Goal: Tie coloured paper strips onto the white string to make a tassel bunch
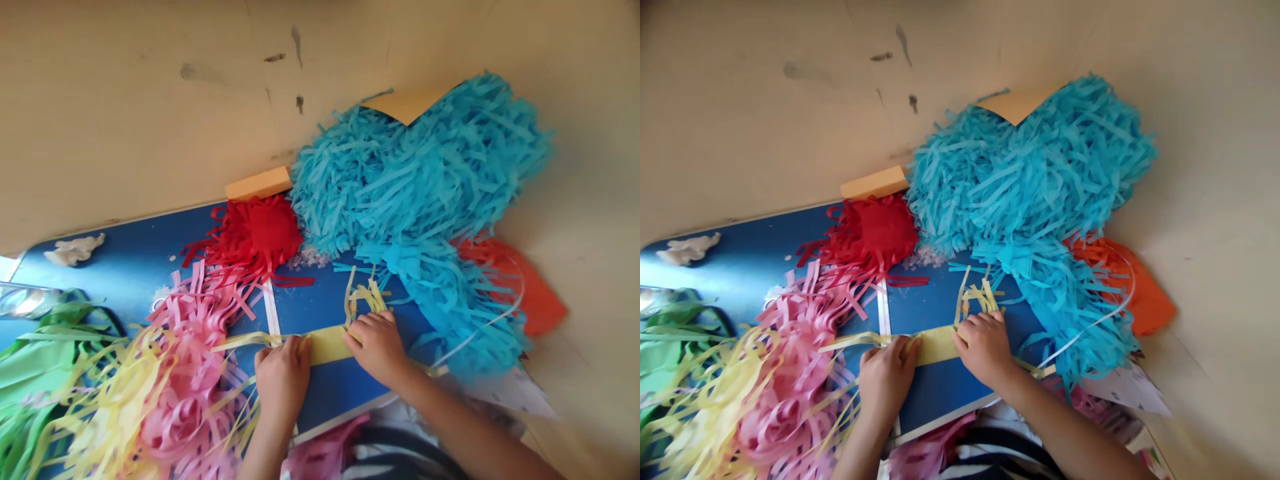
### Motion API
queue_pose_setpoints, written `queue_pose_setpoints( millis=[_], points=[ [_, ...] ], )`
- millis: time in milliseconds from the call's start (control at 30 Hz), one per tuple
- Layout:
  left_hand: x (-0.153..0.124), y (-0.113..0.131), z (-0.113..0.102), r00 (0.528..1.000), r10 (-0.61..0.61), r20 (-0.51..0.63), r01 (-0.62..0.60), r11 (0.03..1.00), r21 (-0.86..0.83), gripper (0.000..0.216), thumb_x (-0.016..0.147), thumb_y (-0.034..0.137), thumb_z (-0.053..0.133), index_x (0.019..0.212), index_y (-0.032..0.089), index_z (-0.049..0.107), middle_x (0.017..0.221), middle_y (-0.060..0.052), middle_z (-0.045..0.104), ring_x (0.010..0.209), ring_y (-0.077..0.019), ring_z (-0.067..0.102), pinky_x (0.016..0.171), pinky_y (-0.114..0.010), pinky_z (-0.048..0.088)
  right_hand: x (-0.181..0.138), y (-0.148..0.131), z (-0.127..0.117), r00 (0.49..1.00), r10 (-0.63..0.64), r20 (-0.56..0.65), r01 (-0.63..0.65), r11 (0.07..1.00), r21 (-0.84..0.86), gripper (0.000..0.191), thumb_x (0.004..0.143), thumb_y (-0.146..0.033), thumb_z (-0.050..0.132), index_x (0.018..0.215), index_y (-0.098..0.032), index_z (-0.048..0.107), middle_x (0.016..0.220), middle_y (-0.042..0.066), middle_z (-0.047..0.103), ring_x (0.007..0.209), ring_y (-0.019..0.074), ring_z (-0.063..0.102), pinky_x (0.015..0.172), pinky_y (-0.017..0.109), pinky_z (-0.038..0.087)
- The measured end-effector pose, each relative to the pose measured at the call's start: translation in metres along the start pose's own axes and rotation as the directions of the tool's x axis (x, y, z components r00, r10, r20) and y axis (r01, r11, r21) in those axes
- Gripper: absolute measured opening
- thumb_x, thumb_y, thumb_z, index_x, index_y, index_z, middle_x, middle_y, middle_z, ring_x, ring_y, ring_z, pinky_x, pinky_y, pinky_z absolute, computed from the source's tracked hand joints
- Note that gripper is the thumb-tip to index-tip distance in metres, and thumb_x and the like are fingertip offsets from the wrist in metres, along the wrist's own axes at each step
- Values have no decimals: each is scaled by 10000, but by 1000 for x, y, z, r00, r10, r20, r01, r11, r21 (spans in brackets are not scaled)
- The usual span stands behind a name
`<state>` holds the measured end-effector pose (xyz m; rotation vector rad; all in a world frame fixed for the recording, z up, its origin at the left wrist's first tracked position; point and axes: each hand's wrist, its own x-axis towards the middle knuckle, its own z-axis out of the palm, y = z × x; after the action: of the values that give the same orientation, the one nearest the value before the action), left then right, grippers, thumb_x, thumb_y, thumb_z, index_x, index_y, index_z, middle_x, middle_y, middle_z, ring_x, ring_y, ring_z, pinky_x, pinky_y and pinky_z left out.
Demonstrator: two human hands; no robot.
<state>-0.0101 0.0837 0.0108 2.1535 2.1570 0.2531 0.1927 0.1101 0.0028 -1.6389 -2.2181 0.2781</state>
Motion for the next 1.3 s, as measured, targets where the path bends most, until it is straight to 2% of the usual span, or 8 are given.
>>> queue_pose_setpoints(
  millis=[267, 367, 433, 533, 633, 767, 1000, 1300],
  points=[
    [0, 5, -2, 1000, -15, 14, 14, 999, 48, 328, 961, 389, 451, 783, 208, 658, 560, -18, 667, 582, -216, 637, 732, -352, 384, 2, -1, -1, 1000, 6, 12, -6, 1000, 4, 220, 847, -235, 638, 647, -200, 554, 656, -5, 624, 698, 164, 554, 748, 329, 263],
    [1, 5, -6, 991, 40, -126, -30, 996, 84, 229, 941, 354, 506, 903, 199, 670, 843, -84, 728, 809, -265, 645, 828, -414, 382, 6, 4, -6, 999, 40, -13, -40, 999, -11, 164, 868, -250, 636, 729, -204, 564, 714, 10, 641, 749, 189, 568, 751, 328, 269],
    [3, 2, -9, 958, 211, -196, -193, 975, 105, 165, 926, 252, 527, 993, 212, 672, 1062, -110, 702, 977, -290, 605, 917, -451, 359, 8, 8, -13, 997, 66, -45, -68, 997, -42, 136, 878, -272, 639, 783, -206, 565, 765, 30, 650, 800, 214, 570, 755, 333, 279],
    [8, -4, -16, 851, 524, -42, -521, 851, 60, 221, 906, 114, 505, 992, 237, 668, 1038, -67, 699, 975, -250, 598, 921, -419, 373, 5, 8, -28, 991, 59, -123, -71, 993, -95, 63, 874, -245, 629, 857, -199, 590, 886, 73, 663, 881, 249, 563, 811, 371, 302],
    [9, -6, -26, 784, 615, 86, -617, 787, 0, 242, 876, 94, 506, 1019, 218, 657, 965, -51, 701, 970, -235, 616, 1001, -454, 349, -4, -1, -37, 975, -214, -53, 213, 977, -30, 126, 884, -174, 549, 989, -197, 615, 1030, 88, 663, 995, 248, 562, 940, 414, 295],
    [5, 1, -34, 800, 594, 91, -596, 803, -2, 302, 785, 167, 568, 1074, 166, 654, 1025, -98, 690, 1047, -284, 607, 1141, -562, 195, -8, -4, -31, 878, -454, 152, 451, 891, 59, 241, 873, -128, 495, 1084, -173, 603, 1019, 87, 685, 963, 226, 587, 968, 417, 306],
    [5, -4, -22, 836, 549, -25, -548, 836, 36, 288, 854, 43, 447, 948, 195, 672, 961, -60, 728, 938, -226, 667, 1168, -592, 139, 5, 17, -20, 926, -353, 131, 338, 933, 126, 354, 818, -77, 506, 1139, -177, 618, 966, 67, 707, 928, 206, 611, 952, 407, 317],
    [4, -7, -25, 876, 472, -96, -480, 874, -80, 148, 885, 195, 548, 917, 236, 687, 942, -23, 746, 925, -216, 687, 1177, -589, 75, 7, 12, -22, 916, -371, 152, 360, 928, 91, 228, 845, -408, 699, 970, -217, 687, 962, 55, 692, 967, 228, 571, 969, 443, 295]
  ],
)
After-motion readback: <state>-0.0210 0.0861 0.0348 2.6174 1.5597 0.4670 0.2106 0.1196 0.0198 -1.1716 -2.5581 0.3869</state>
